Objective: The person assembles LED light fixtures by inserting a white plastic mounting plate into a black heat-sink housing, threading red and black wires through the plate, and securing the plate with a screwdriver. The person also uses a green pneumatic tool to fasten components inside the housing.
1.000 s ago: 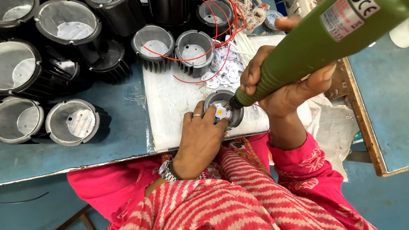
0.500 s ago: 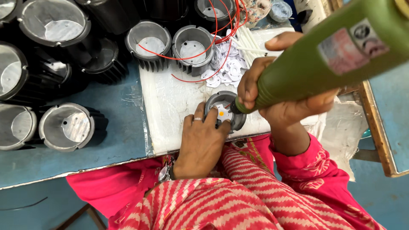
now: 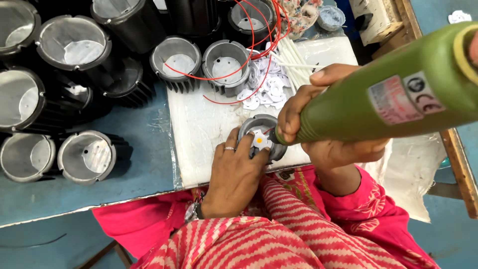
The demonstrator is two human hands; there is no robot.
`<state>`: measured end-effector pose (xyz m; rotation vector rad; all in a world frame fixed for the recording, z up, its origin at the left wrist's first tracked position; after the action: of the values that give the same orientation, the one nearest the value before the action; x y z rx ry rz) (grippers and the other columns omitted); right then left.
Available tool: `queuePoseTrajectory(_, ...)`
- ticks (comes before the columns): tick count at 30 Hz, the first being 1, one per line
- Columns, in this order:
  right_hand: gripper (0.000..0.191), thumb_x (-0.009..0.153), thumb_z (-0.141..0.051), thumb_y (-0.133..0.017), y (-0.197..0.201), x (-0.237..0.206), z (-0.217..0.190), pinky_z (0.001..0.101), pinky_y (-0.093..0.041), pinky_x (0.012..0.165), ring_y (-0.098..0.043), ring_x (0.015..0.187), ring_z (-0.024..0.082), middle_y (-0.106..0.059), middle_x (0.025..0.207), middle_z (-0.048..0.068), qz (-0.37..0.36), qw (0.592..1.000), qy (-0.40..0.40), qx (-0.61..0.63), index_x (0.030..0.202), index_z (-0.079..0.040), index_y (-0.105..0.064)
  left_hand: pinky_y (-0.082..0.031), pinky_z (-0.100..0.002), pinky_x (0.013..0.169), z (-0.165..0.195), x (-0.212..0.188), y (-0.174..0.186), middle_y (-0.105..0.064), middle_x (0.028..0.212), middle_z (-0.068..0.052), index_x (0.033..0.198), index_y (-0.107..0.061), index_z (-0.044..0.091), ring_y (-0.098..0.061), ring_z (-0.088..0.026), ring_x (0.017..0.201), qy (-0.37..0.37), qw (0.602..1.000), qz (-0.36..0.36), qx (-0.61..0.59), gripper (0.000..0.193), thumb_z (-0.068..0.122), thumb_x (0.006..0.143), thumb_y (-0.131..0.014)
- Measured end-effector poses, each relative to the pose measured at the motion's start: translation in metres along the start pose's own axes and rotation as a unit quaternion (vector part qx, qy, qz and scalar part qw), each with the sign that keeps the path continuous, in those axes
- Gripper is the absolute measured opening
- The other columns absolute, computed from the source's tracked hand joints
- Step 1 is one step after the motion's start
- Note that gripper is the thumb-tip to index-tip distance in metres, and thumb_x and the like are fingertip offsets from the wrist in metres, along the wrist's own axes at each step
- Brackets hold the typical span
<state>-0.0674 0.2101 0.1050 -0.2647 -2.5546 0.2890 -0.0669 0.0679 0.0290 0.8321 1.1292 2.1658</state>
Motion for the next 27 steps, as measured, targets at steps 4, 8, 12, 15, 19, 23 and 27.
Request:
queuePoseTrajectory(4,0.095,0.086,-0.088,-0.045,0.035,0.006,-0.026,0.0344,-0.047,0.046,-0.052,0.046,0.022,-0.054,0.062,0.015,0.017,0.998,0.04,0.045,0.13,-0.004,-0.045,-0.043,-0.056,0.092,-0.002,0.0,-0.002,-0.06,0.124,-0.022,0.107,-0.074,0.012,-0.048,-0.049,0.126,0.0,0.999,0.001,-0.037,0.035,0.018,0.074,-0.078)
queuePoseTrajectory(8,0.096,0.093,-0.086,-0.038,0.127,0.05,-0.067,0.037,-0.042,0.051,-0.051,0.049,0.024,-0.052,0.067,0.016,0.09,0.987,0.128,0.028,0.137,-0.001,-0.044,-0.043,-0.056,0.1,0.002,0.001,0.003,-0.057,0.129,-0.024,0.104,-0.073,0.01,-0.045,-0.053,0.13,-0.035,0.993,0.067,-0.092,0.035,0.021,0.073,-0.084)
queuePoseTrajectory(12,0.092,0.095,-0.082,-0.04,0.193,0.082,-0.041,0.0377,-0.044,0.051,-0.051,0.055,0.026,-0.05,0.071,0.015,0.156,0.977,0.142,-0.043,0.131,0.003,-0.045,-0.046,-0.053,0.1,-0.008,0.004,0.001,-0.058,0.13,-0.021,0.102,-0.074,0.009,-0.047,-0.051,0.132,-0.06,0.984,0.061,-0.154,0.033,0.02,0.073,-0.086)
queuePoseTrajectory(15,0.092,0.099,-0.08,-0.047,0.207,0.08,-0.012,0.0327,-0.044,0.051,-0.05,0.054,0.02,-0.051,0.071,0.011,0.177,0.972,0.13,-0.079,0.145,-0.001,-0.043,-0.05,-0.049,0.095,-0.024,0.007,-0.011,-0.06,0.131,-0.017,0.099,-0.077,0.011,-0.055,-0.044,0.125,-0.054,0.972,-0.03,-0.227,0.032,0.021,0.072,-0.089)
queuePoseTrajectory(19,0.091,0.098,-0.079,-0.049,0.204,0.076,0.002,0.0313,-0.045,0.051,-0.051,0.054,0.018,-0.051,0.069,0.009,0.178,0.975,0.121,-0.064,0.144,0.0,-0.042,-0.048,-0.051,0.1,-0.024,0.012,-0.015,-0.058,0.132,-0.018,0.097,-0.076,0.009,-0.047,-0.049,0.134,-0.106,0.963,-0.057,-0.239,0.032,0.015,0.069,-0.089)
queuePoseTrajectory(23,0.094,0.097,-0.081,-0.048,0.193,0.077,0.004,0.031,-0.045,0.051,-0.051,0.053,0.018,-0.052,0.069,0.011,0.155,0.978,0.131,-0.05,0.145,-0.001,-0.041,-0.046,-0.054,0.103,-0.024,0.018,-0.017,-0.058,0.131,-0.017,0.094,-0.075,0.01,-0.043,-0.05,0.14,-0.114,0.965,-0.052,-0.231,0.032,0.015,0.066,-0.089)
queuePoseTrajectory(27,0.096,0.097,-0.081,-0.05,0.19,0.076,0.011,0.0308,-0.046,0.051,-0.052,0.053,0.018,-0.052,0.07,0.011,0.147,0.98,0.128,-0.039,0.147,0.001,-0.041,-0.044,-0.054,0.105,-0.024,0.019,-0.02,-0.058,0.132,-0.016,0.092,-0.075,0.011,-0.041,-0.05,0.141,-0.098,0.968,-0.053,-0.224,0.033,0.015,0.064,-0.09)
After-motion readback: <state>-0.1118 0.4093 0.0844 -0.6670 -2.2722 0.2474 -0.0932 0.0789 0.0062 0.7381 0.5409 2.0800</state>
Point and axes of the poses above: each hand's wrist, its own x-axis towards the middle knuckle, its own y-axis out of the back of the hand, z = x × y, the point moved 9 cm from there along x, towards the middle knuckle
